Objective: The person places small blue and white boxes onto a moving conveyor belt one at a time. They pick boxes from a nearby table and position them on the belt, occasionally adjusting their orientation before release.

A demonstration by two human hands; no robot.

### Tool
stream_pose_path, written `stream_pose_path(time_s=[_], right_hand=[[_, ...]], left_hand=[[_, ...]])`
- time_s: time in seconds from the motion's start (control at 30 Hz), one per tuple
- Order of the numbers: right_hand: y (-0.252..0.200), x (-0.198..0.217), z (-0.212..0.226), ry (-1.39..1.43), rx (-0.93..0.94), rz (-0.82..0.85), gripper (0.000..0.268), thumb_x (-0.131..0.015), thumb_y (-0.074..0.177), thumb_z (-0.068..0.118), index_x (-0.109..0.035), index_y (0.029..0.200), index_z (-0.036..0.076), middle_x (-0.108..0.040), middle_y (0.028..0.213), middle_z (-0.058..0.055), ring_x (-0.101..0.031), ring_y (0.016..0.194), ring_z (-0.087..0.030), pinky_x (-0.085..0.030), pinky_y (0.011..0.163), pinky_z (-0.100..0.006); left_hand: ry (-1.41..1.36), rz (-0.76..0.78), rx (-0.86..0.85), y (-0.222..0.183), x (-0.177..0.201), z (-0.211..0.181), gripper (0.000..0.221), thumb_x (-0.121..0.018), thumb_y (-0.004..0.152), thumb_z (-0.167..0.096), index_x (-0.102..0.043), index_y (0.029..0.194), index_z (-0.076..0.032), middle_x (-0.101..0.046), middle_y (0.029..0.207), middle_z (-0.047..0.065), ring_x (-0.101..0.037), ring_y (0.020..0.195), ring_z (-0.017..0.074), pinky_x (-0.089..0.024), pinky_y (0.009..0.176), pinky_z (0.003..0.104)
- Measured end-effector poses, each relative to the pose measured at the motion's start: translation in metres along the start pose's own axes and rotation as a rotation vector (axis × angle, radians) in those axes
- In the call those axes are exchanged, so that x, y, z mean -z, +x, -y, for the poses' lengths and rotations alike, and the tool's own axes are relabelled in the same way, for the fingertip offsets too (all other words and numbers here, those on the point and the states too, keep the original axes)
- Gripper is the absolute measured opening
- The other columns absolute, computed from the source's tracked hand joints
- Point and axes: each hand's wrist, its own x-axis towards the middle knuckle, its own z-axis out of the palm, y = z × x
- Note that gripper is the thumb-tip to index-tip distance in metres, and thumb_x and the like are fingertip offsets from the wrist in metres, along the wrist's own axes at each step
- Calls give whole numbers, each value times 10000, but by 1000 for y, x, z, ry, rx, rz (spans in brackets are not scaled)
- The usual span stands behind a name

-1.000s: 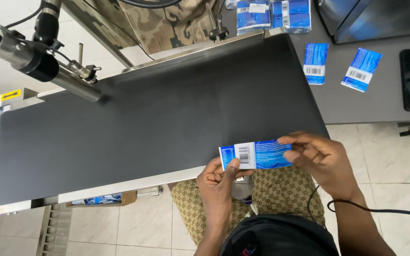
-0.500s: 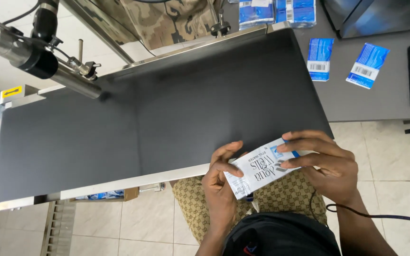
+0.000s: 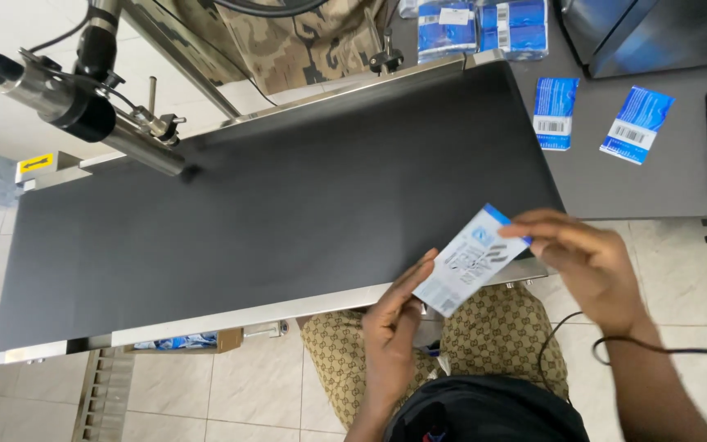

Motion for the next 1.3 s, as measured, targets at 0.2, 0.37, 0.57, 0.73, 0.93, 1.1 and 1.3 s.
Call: stream_pose_path(time_s=[0.2,0.37,0.57,0.73,0.93,1.1,1.3], right_hand=[[83,15,26,-346,-193,41,303,-746,981,146,-804,1278,155,-828,1279,-67,-763,1081,-192,-595,967,-326],[161,43,-34,-626,473,-85,208,-802,1031,-101,-834,1217,-13,-779,1236,-203,-711,1098,-301,-590,924,-403],[232,48,-85,-631,579,-44,252,-788,1023,-114,-849,1228,20,-780,1214,-182,-723,1033,-290,-545,894,-384],[258,45,-119,-831,665,11,287,-766,1036,-38,-846,1298,49,-714,1162,-141,-709,1040,-327,-562,957,-408],[245,17,-95,-1093,742,123,522,-674,981,-30,-753,1472,125,-625,1061,-145,-614,973,-413,-540,877,-514],[200,-2,-45,-1249,572,276,536,-603,1091,201,-639,1621,274,-628,1015,-72,-610,1027,-316,-548,843,-472],[157,25,-75,-936,698,256,372,-627,1105,246,-780,1443,225,-754,1066,-46,-716,1017,-233,-447,921,-414]], left_hand=[[-7,143,5,-2,-3,-2,446,-487,1078,51,-621,1495,-33,-459,1723,167,-509,1562,293,-509,1226,412],[42,-15,77,-17,11,-3,403,-522,1054,14,-703,1399,-88,-474,1717,169,-519,1559,313,-533,1220,467],[-17,-24,26,-50,57,36,522,-493,955,166,-718,1378,-40,-536,1666,196,-743,1323,281,-682,1087,432],[-475,-124,-54,-83,107,61,289,-526,1050,13,-664,1289,101,-583,1512,409,-780,1074,469,-732,802,527],[-377,-266,-144,-87,159,41,277,-628,1046,-65,-679,1294,47,-653,1437,378,-794,1026,443,-726,770,538],[-233,-666,13,-52,199,-30,448,-791,907,-284,-692,1199,42,-782,1317,342,-784,932,411,-654,777,492],[30,-793,109,18,327,-77,368,-659,1003,-196,-610,1331,-37,-760,1308,193,-753,1025,310,-649,850,438]])
